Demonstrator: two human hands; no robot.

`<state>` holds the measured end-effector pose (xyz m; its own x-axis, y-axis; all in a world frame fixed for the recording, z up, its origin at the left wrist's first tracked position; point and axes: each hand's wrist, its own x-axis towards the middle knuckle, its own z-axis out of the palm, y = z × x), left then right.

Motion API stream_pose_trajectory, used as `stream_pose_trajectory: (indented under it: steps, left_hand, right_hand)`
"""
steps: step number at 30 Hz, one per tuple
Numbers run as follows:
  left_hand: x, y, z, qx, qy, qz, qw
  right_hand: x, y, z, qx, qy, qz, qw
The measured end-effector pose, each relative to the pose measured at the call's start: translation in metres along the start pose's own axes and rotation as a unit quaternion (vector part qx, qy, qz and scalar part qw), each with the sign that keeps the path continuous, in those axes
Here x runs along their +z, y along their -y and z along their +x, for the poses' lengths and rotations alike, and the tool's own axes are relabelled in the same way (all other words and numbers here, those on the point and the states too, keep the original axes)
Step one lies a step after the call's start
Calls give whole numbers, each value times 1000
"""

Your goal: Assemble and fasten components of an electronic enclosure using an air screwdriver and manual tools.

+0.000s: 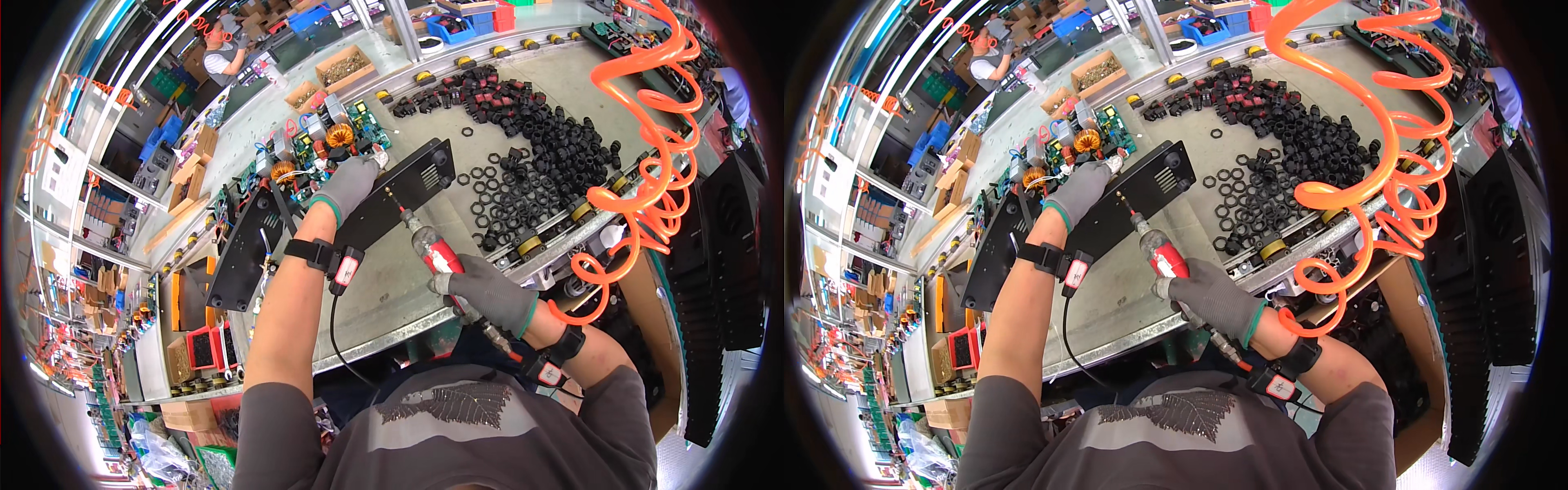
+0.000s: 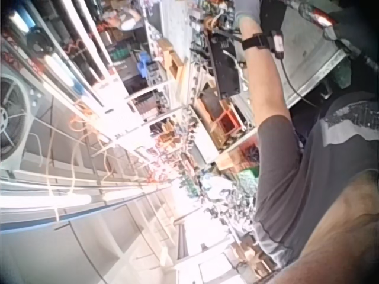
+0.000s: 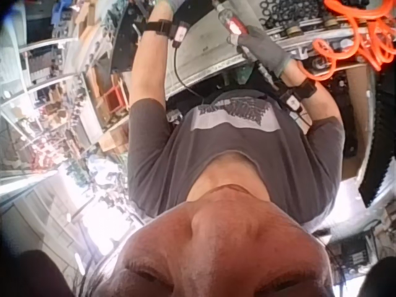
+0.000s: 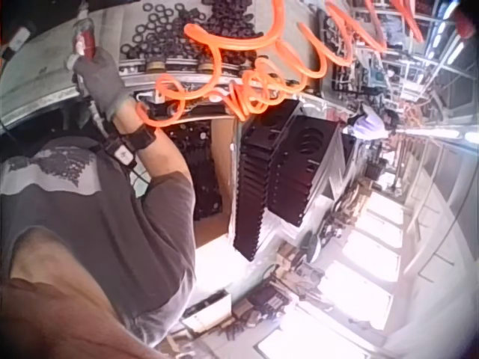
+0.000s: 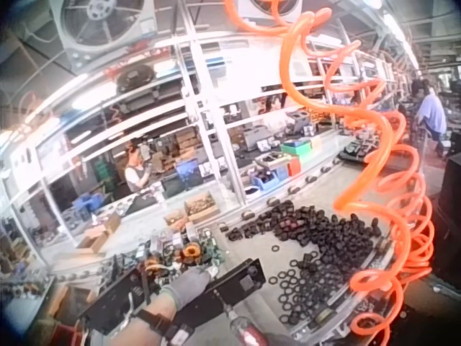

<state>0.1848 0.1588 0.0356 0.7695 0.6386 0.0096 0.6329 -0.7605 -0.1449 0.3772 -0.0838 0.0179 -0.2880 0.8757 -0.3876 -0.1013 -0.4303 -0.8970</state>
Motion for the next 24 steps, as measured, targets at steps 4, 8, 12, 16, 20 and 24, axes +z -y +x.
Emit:
stream_pose_trajectory:
  steps: [4, 8, 12, 16, 20, 24]
  left_hand:
    - [-10, -5, 1, -46, 34, -42, 998]
    - [-32, -5, -18, -267, 79, -475, 835]
    - [-43, -18, -42, -165, 90, -459, 868]
    - [-37, -56, -58, -93, -7, -290, 952]
    - [-5, -104, -76, -57, -111, -165, 978]
    - [13, -114, -78, -106, -159, -160, 969]
  right_hand:
    - [-1, 2, -7, -16, -8, 2, 1000]
    - [-6, -2, -32, 33, 1, 28, 999]
    - [-13, -12, -59, 79, 22, 11, 997]
    - [-12, -24, -72, 78, 38, -57, 995]
    - [-7, -29, -78, 109, 37, -95, 989]
    - [3, -26, -78, 130, 56, -136, 981]
